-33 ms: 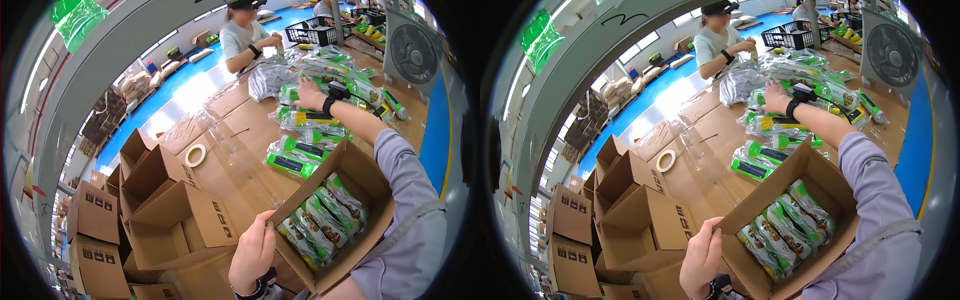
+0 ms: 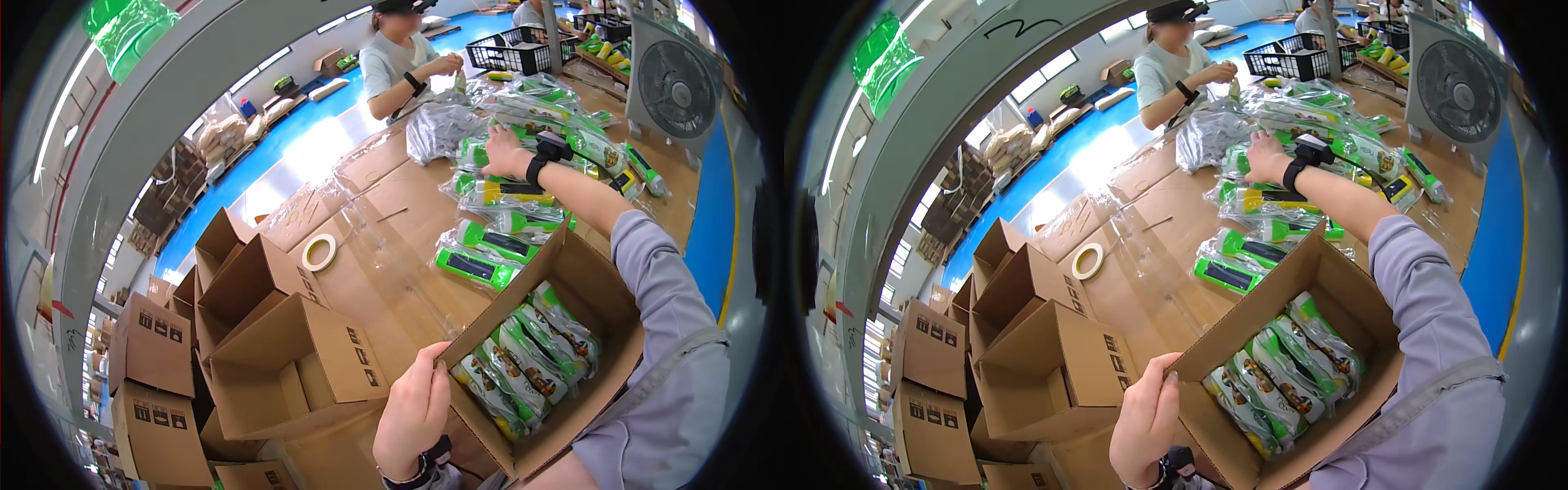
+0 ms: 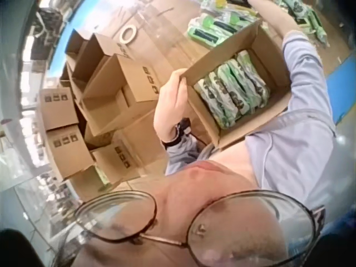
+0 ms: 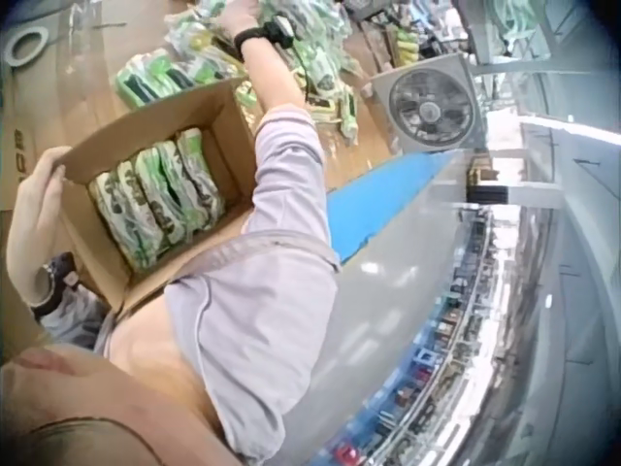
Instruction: Packing individual flashlights into a cardboard shipping box.
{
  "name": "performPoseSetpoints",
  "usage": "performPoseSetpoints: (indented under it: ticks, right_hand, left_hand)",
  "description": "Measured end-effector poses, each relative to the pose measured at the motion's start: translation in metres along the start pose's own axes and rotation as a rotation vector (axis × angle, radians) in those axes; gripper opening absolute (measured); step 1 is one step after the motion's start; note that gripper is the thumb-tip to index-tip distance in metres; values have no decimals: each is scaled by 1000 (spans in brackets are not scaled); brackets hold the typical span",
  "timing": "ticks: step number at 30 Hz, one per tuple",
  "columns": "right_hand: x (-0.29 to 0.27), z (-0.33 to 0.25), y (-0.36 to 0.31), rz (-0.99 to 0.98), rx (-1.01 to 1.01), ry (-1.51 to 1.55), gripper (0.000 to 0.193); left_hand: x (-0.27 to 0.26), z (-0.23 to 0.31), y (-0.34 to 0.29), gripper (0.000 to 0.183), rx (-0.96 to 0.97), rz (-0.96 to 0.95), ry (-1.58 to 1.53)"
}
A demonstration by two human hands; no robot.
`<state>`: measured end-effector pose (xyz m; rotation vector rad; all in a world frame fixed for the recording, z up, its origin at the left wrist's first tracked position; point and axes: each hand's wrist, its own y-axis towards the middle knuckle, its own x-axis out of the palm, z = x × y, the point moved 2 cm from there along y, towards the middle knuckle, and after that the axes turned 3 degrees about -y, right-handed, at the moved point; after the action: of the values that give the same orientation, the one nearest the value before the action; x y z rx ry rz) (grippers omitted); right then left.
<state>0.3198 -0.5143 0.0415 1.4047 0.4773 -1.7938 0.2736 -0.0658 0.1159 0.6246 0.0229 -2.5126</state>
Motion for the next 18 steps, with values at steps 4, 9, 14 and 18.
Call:
performPoseSetpoints:
  ticks: [4, 9, 14, 18]
  right_hand:
    - [-6, 3, -17, 110, -197, 186, 54]
    - [-30, 14, -53, 260, -194, 702, 58]
    - [-120, 14, -86, 476, -150, 1740, 50]
    - [-205, 0, -135, 64, -354, 2206, 32]
  left_hand:
    - [0, 1, 1, 25, 35, 8, 15]
    - [1, 2, 0, 25, 81, 18, 17]
    - [3, -7, -1, 39, 249, 113, 180]
    - [8, 8, 4, 64, 290, 278, 240]
